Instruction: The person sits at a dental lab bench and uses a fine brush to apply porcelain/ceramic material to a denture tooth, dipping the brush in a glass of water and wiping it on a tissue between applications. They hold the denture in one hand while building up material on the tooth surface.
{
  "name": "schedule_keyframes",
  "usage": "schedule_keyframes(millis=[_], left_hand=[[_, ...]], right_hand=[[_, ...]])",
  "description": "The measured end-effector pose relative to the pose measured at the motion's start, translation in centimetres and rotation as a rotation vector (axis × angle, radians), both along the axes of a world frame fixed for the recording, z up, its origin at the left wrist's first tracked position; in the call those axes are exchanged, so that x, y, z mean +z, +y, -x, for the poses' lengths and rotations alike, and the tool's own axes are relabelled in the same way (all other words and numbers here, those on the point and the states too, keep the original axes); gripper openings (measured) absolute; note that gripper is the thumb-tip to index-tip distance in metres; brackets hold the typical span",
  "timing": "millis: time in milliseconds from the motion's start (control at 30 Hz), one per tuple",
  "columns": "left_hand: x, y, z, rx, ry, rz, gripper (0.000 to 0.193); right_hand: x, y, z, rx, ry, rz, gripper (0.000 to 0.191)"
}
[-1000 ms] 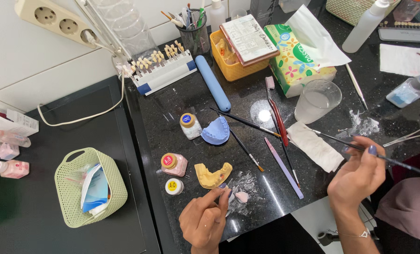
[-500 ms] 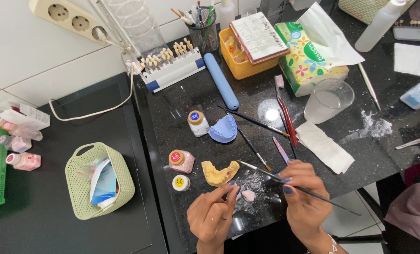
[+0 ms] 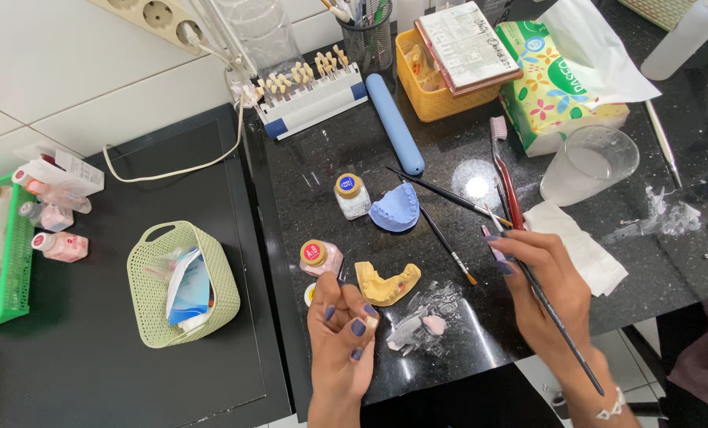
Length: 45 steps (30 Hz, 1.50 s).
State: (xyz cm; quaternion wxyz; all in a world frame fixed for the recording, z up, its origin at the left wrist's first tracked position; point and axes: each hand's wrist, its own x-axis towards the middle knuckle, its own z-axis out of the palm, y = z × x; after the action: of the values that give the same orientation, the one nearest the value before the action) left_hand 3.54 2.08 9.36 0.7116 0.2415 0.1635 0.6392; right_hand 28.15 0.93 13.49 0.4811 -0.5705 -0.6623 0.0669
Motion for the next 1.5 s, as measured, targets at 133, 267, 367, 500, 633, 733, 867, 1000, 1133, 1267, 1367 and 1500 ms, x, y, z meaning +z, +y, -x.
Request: schedule_keyframes(millis=[133, 267, 367, 500, 633, 733, 867, 1000, 1133, 1267, 1367, 1500], left_hand=[[2.9, 2.2, -0.3, -0.275, -0.101, 0.104, 0.046], [4.1, 6.2, -2.6, -0.406, -0.024, 0.088, 0.042], [3.4, 7.8, -4.4, -0.413, 0.049, 0.071, 0.043], [1.9, 8.1, -4.9, -0.402, 0.118, 0.029, 0.045], [0.9, 7.4, -5.1, -0.439, 0.224, 0.007, 0.046], [0.6, 7.0, -4.9, -0.453, 0.257, -0.003, 0.047], [0.7, 7.5, -4.6, -0.42, 0.24, -0.007, 0.047], [0.8, 7.1, -4.2, -0.414, 0.249, -0.018, 0.048], [0.8, 6.9, -4.4, -0.4, 0.319, -0.043, 0.047], [0.8, 7.0, -4.6, -0.41, 0.315, -0.051, 0.048], [0.7, 6.9, -4.6, -0.416, 0.311, -0.053, 0.049], [0.7, 6.8, -4.5, -0.414, 0.28, -0.037, 0.048]], right_hand=[[0.5, 3.5, -2.2, 0.153, -0.37, 0.001, 0.03], [0.8, 7.3, -3.5, 0.268, -0.536, 0.023, 0.038], [1.1, 9.8, -4.1, 0.262, -0.635, 0.027, 0.035], [1.5, 12.4, -4.2, 0.289, -0.737, 0.085, 0.028], [1.1, 13.4, -3.4, 0.315, -0.751, 0.17, 0.028], [0.7, 12.9, -3.4, 0.342, -0.7, 0.225, 0.037], [0.8, 12.1, -4.2, 0.157, -0.347, 0.262, 0.029], [0.5, 11.8, -4.2, 0.065, -0.305, 0.381, 0.022], [-0.1, 11.6, -3.9, 0.031, -0.44, 0.371, 0.022], [-0.3, 11.4, -4.2, 0.009, -0.394, 0.293, 0.022], [-0.4, 11.1, -4.2, -0.027, -0.434, 0.315, 0.02], [-1.1, 10.4, -3.4, -0.092, -0.567, 0.386, 0.022]])
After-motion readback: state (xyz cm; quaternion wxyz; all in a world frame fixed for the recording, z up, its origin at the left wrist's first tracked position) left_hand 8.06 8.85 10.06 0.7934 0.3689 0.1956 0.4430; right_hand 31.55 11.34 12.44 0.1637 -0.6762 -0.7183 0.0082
